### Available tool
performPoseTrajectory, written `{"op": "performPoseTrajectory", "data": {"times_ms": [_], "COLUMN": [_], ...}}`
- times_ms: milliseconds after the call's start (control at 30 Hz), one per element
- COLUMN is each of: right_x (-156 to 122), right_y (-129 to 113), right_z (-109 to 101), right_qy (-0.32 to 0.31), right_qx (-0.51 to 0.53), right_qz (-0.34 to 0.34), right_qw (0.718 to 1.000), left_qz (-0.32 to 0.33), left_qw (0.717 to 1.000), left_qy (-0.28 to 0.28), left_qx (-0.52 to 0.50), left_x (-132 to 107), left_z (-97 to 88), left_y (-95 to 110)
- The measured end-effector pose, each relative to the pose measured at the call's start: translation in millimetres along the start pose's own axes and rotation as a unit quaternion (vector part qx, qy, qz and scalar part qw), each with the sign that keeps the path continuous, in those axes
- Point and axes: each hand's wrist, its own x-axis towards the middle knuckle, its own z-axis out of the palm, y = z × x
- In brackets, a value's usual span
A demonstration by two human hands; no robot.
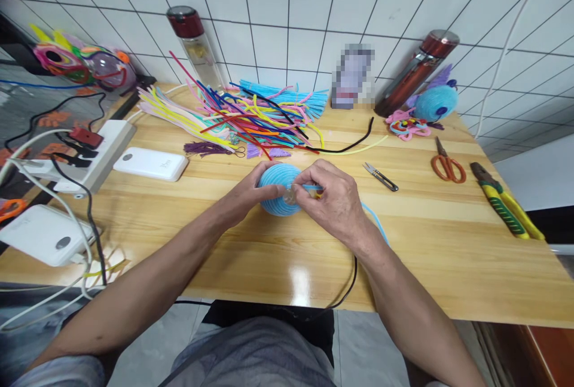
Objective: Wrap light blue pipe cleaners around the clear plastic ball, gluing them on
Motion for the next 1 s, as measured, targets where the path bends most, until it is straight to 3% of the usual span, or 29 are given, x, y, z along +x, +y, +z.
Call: {"op": "performPoseTrajectory", "data": {"times_ms": [1000], "right_x": [-0.4], "right_y": [1.0], "right_z": [-2.1], "right_qy": [-0.007], "right_qx": [-0.017], "right_qz": [0.003], "right_qw": [1.000], "left_qz": [-0.014], "left_qw": [0.999], "left_qy": [-0.004], "left_qx": [0.028], "left_x": [-2.1], "left_z": [1.2], "left_y": [5.5]}}
